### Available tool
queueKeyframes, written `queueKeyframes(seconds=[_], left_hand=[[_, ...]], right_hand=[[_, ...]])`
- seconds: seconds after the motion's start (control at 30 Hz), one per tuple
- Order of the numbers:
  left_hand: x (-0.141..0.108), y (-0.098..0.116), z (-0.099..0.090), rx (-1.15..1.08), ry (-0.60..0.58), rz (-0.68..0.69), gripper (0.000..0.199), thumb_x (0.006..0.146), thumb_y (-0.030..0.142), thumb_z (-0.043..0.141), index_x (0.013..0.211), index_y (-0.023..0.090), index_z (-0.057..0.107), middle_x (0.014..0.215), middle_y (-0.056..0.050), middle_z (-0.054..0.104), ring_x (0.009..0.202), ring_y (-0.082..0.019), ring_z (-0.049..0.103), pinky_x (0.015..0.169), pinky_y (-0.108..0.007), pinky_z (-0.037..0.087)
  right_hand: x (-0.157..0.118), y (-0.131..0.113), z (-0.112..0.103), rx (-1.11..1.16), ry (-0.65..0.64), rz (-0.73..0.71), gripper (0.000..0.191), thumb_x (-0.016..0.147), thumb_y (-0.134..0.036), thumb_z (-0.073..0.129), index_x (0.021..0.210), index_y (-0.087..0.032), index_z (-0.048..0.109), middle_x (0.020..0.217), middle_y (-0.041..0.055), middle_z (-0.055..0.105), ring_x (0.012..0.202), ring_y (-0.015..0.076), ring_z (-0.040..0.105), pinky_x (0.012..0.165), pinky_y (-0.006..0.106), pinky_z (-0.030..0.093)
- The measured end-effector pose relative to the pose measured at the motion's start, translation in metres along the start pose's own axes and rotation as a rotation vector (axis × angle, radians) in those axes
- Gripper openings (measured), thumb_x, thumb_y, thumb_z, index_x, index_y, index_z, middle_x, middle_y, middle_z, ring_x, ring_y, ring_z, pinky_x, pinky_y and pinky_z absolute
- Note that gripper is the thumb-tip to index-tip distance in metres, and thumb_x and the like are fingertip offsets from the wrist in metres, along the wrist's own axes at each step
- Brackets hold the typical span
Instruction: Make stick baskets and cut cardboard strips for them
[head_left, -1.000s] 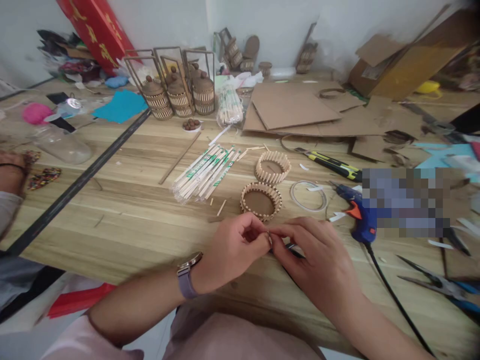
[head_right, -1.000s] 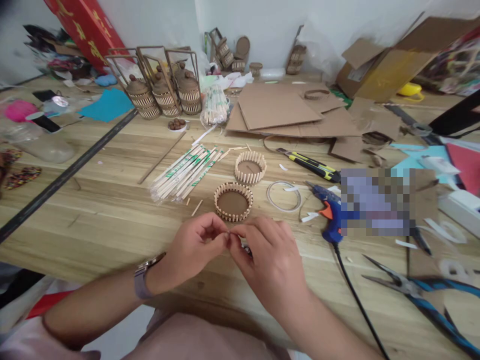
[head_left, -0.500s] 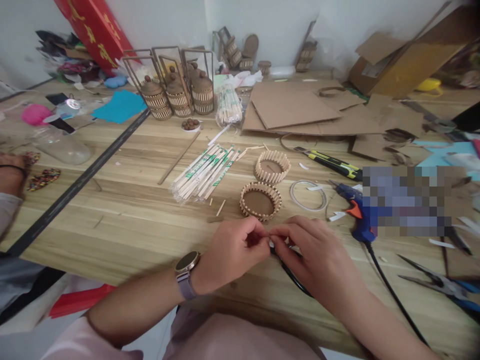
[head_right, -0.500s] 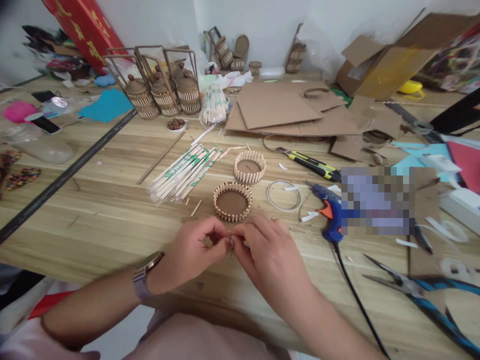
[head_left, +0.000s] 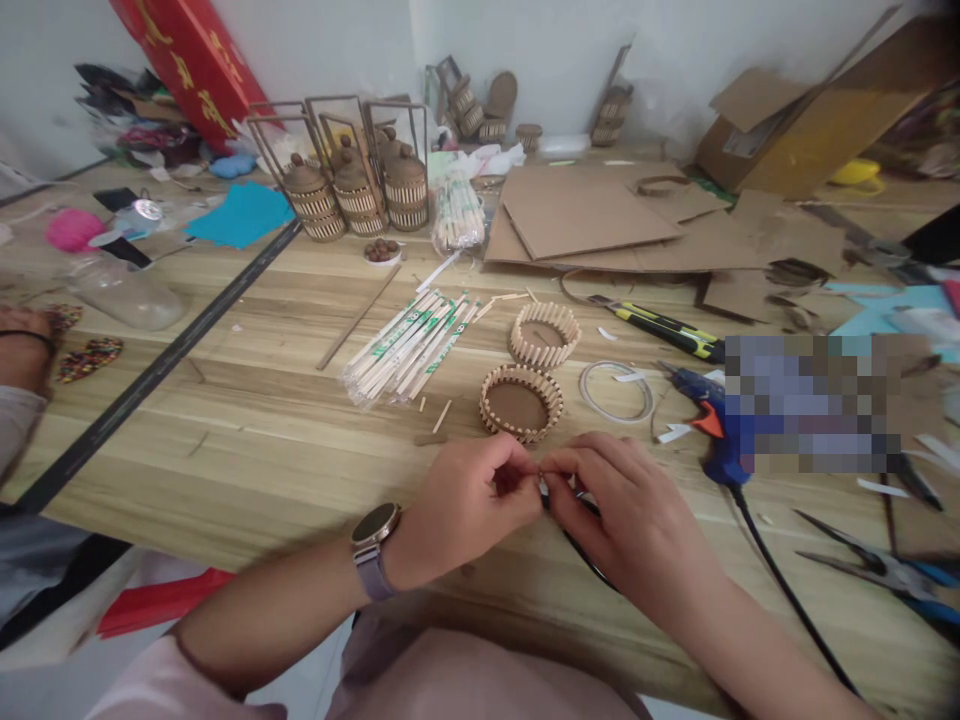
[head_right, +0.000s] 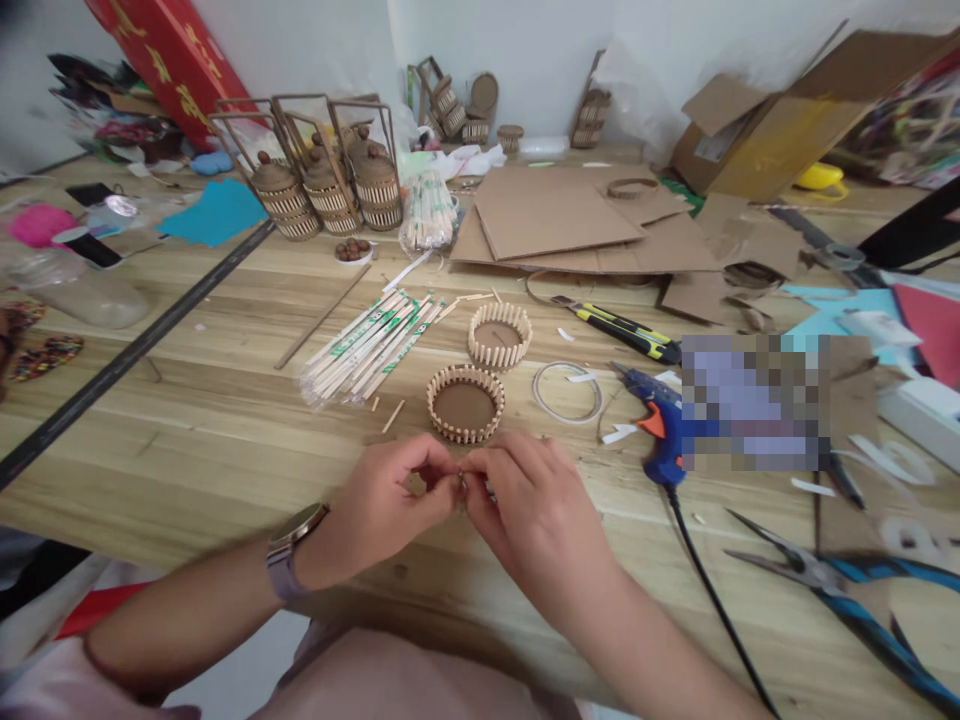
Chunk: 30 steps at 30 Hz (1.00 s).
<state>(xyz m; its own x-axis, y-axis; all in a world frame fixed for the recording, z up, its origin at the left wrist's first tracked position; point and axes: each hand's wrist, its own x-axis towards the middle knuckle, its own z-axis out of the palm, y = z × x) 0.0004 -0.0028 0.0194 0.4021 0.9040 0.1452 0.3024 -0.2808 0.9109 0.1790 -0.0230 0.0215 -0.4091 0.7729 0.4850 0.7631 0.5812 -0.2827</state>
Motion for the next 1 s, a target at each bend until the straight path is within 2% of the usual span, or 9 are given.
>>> queueKeyframes(seconds=[0.13, 0.4, 0.6, 0.77, 0.87, 1.0], left_hand=[[0.001, 0.000, -0.002, -0.053, -0.033, -0.049, 0.005, 0.078, 0.016, 0.060, 0.074, 0.017, 0.061, 0.067, 0.004, 0.065, 0.062, -0.009, 0.057, 0.056, -0.017, 0.041], [0.004, -0.001, -0.003, -0.141, -0.075, -0.118, 0.005, 0.077, 0.018, 0.060, 0.072, 0.017, 0.060, 0.065, 0.004, 0.062, 0.061, -0.009, 0.055, 0.056, -0.018, 0.041], [0.004, 0.001, -0.002, -0.096, -0.063, -0.122, 0.005, 0.077, 0.016, 0.061, 0.071, 0.017, 0.060, 0.065, 0.004, 0.062, 0.061, -0.009, 0.054, 0.057, -0.018, 0.040], [0.002, 0.002, -0.001, -0.119, -0.071, -0.124, 0.005, 0.077, 0.017, 0.061, 0.072, 0.017, 0.060, 0.066, 0.003, 0.063, 0.062, -0.009, 0.055, 0.057, -0.019, 0.041], [0.001, 0.001, 0.000, -0.238, -0.058, -0.159, 0.003, 0.076, 0.018, 0.061, 0.073, 0.017, 0.060, 0.068, 0.002, 0.063, 0.062, -0.009, 0.056, 0.055, -0.018, 0.041], [0.006, 0.000, 0.002, -0.580, -0.013, -0.302, 0.007, 0.073, 0.022, 0.062, 0.075, 0.018, 0.057, 0.065, 0.001, 0.065, 0.059, -0.010, 0.058, 0.054, -0.019, 0.044]], right_hand=[[0.002, 0.002, -0.002, 0.105, -0.028, 0.040, 0.015, 0.093, -0.016, 0.050, 0.084, -0.020, 0.061, 0.077, 0.0031, 0.065, 0.068, 0.0166, 0.060, 0.062, 0.030, 0.045], [0.007, 0.001, -0.006, 0.353, -0.100, 0.208, 0.019, 0.090, -0.016, 0.049, 0.076, -0.022, 0.059, 0.069, -0.0005, 0.062, 0.061, 0.0117, 0.059, 0.055, 0.022, 0.046], [0.003, 0.001, -0.004, 0.250, -0.047, 0.149, 0.015, 0.089, -0.017, 0.053, 0.082, -0.022, 0.065, 0.073, 0.0006, 0.066, 0.065, 0.0132, 0.062, 0.059, 0.026, 0.047], [0.004, -0.004, -0.001, 0.169, 0.012, 0.165, 0.016, 0.085, -0.013, 0.052, 0.074, -0.023, 0.060, 0.067, -0.0010, 0.063, 0.062, 0.0137, 0.060, 0.056, 0.026, 0.045], [0.007, -0.008, -0.003, 0.196, 0.060, 0.212, 0.017, 0.083, -0.013, 0.050, 0.070, -0.023, 0.053, 0.062, -0.0027, 0.058, 0.056, 0.0122, 0.056, 0.052, 0.024, 0.043], [0.007, -0.002, -0.010, 0.247, 0.093, 0.305, 0.015, 0.084, -0.016, 0.050, 0.072, -0.024, 0.051, 0.061, -0.0031, 0.056, 0.054, 0.0124, 0.053, 0.049, 0.024, 0.041]])
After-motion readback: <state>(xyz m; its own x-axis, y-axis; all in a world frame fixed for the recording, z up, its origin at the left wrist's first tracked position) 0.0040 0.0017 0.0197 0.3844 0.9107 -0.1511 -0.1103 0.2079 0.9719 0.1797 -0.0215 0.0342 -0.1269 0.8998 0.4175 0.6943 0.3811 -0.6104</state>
